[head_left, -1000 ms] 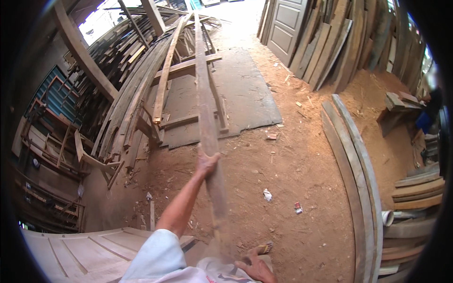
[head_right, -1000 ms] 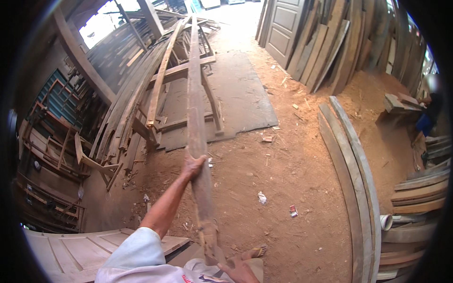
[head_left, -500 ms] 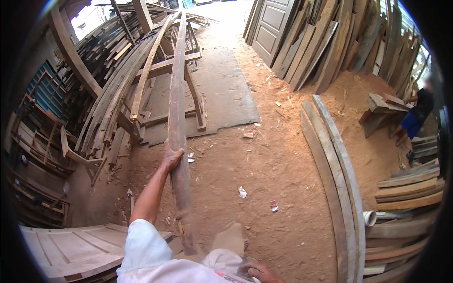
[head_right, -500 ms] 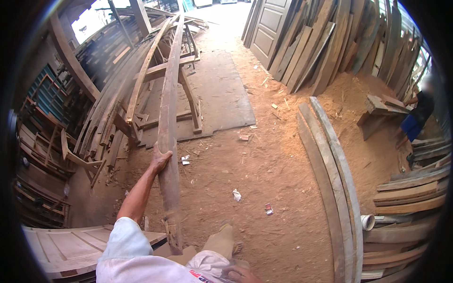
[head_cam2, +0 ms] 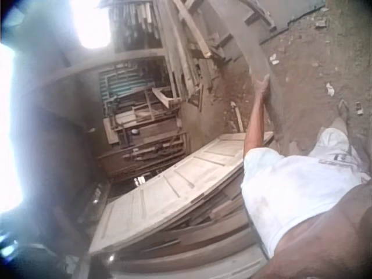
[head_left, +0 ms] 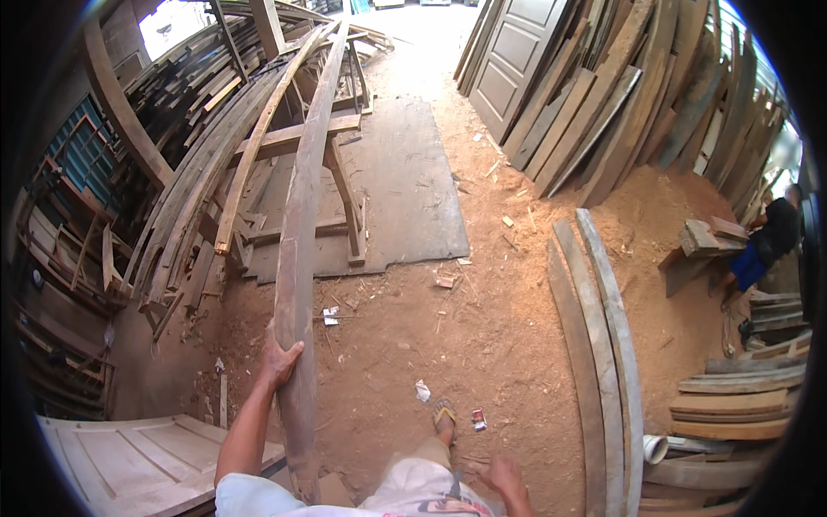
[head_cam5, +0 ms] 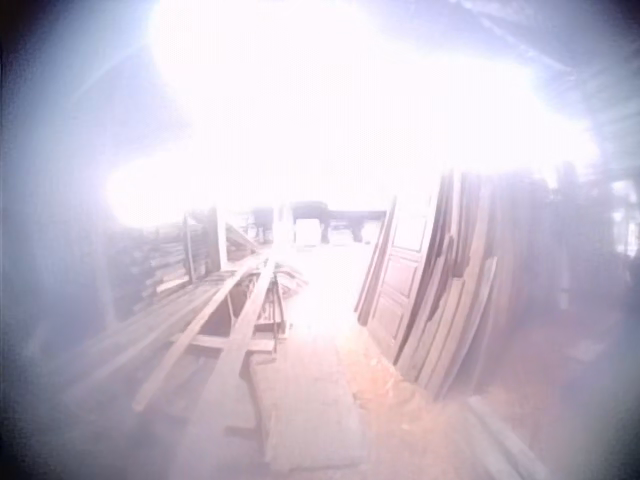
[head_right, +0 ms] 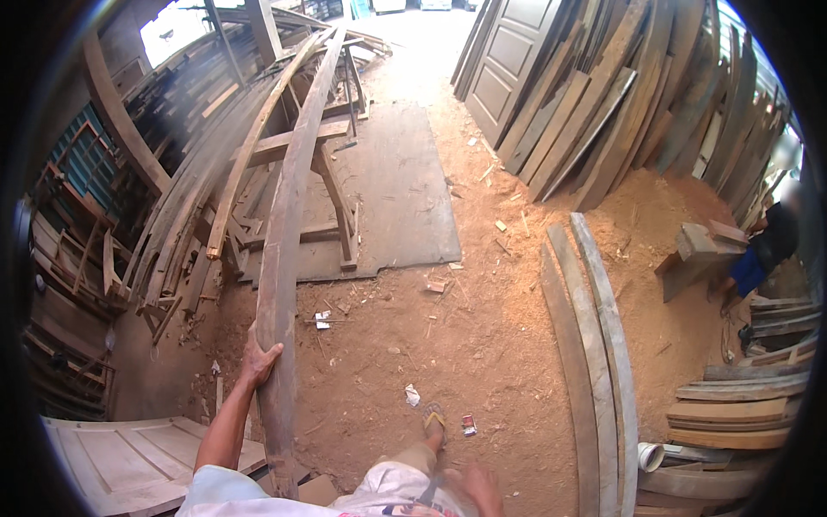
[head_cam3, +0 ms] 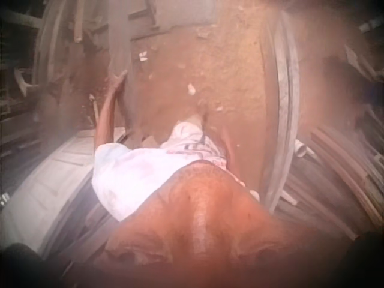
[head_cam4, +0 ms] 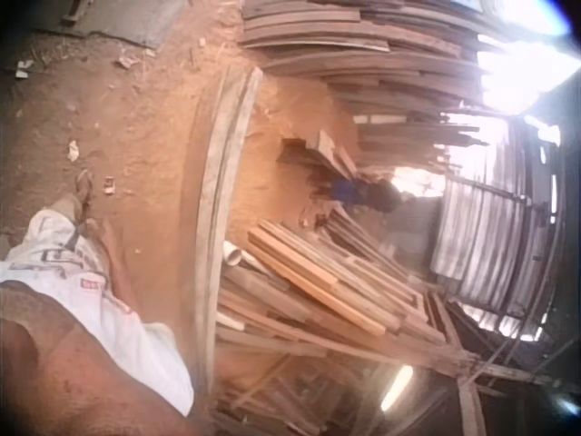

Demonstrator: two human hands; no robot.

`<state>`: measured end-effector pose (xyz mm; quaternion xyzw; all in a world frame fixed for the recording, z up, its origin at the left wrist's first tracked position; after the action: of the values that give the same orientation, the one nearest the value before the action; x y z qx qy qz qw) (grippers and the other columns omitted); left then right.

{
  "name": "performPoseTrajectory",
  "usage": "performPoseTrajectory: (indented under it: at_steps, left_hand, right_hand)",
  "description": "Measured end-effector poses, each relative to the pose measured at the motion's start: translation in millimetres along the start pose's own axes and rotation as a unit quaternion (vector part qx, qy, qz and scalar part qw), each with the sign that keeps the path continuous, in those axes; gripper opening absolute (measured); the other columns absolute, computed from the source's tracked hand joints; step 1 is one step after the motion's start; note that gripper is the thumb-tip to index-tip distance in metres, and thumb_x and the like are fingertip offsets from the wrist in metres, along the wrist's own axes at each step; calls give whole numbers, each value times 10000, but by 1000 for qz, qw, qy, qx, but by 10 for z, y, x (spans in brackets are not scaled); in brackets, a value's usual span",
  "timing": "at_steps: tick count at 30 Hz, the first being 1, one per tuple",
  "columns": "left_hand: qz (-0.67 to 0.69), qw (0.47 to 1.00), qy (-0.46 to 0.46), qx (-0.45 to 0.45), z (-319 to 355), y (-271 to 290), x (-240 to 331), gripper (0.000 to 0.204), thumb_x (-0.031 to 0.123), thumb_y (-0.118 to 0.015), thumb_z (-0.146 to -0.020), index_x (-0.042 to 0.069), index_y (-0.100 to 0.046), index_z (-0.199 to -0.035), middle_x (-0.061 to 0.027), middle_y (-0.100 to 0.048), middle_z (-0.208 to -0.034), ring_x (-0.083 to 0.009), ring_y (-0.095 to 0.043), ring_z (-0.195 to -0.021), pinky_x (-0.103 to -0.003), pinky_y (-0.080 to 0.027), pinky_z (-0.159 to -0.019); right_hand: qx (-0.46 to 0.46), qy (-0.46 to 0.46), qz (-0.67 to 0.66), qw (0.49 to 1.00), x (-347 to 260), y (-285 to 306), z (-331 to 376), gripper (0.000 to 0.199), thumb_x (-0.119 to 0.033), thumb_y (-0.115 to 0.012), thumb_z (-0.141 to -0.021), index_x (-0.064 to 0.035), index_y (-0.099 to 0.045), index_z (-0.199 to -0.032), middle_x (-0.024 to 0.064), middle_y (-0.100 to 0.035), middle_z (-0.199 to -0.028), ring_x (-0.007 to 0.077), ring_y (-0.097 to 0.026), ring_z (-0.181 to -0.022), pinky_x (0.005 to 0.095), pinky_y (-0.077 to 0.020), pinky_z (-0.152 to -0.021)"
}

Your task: The person carries a long wooden plank into a workshop and places it on a workbench. They use a hammer and a wooden block to tap the plank, then use a chisel and hammer to carve a section of the wood. Finally, they use pliers to remove a small piece from the plank.

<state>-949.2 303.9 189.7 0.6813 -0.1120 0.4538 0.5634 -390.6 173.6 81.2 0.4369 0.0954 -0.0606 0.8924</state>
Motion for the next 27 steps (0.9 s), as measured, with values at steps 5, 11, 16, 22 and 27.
performPoseTrajectory:
  at_steps: [5,11,16,22,27]
  left_hand:
    - [-45,998,33,-8,-76,-42,13,910,264,-794,-816,52,-301,-1550,-278,-589,-1355,-426,-589,-1253,-476,-457,-1078]
    - [-270,955,-46,115,-119,38,385,879,269,-759,-847,49,-310,-1570,-268,-453,-1493,-412,-411,-1426,-485,-346,-1176]
    - [-208,960,-162,100,-742,-832,1330,668,230,-725,-886,33,-471,-1471,-246,-568,-1381,-412,-524,-1330,-482,-408,-1134]
    - [-170,940,50,-290,-1507,-2726,1204,669,436,-696,-923,31,-550,-1434,-237,-618,-1382,-393,-585,-1292,-461,-451,-1105]
    - [-147,887,191,-393,-1478,-3545,768,761,527,-681,-916,-11,-549,-1438,-261,-626,-1370,-403,-590,-1294,-446,-458,-1094]
  right_hand:
    - [-53,-272,-493,825,2201,-1754,-774,575,-478,-729,-884,-9,-681,-1213,195,-735,-1068,315,-722,-976,468,-572,-817]
    - [91,-391,-539,740,2754,-1256,-966,447,-384,-743,-895,-72,-676,-1207,115,-741,-1018,282,-719,-886,457,-568,-765]
    - [56,-353,-518,777,2547,-811,-1848,377,-347,-742,-898,-79,-684,-1157,105,-735,-967,273,-713,-844,433,-565,-718]
    - [44,-256,-508,821,2508,262,-3656,294,-302,-741,-902,-87,-693,-1097,93,-727,-906,262,-706,-794,405,-562,-662]
    - [43,-165,-352,920,2940,1537,-5270,192,-253,-745,-903,-83,-700,-981,89,-701,-782,230,-685,-698,373,-537,-579]
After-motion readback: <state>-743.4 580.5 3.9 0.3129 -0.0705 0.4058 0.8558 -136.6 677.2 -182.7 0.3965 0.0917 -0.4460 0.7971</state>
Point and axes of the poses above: each hand's wrist, its own z-axis away from the middle knuckle, its own y-axis out of the back of the hand, x = y × z, the point moved 7 cm from there along -z, towards the middle knuckle
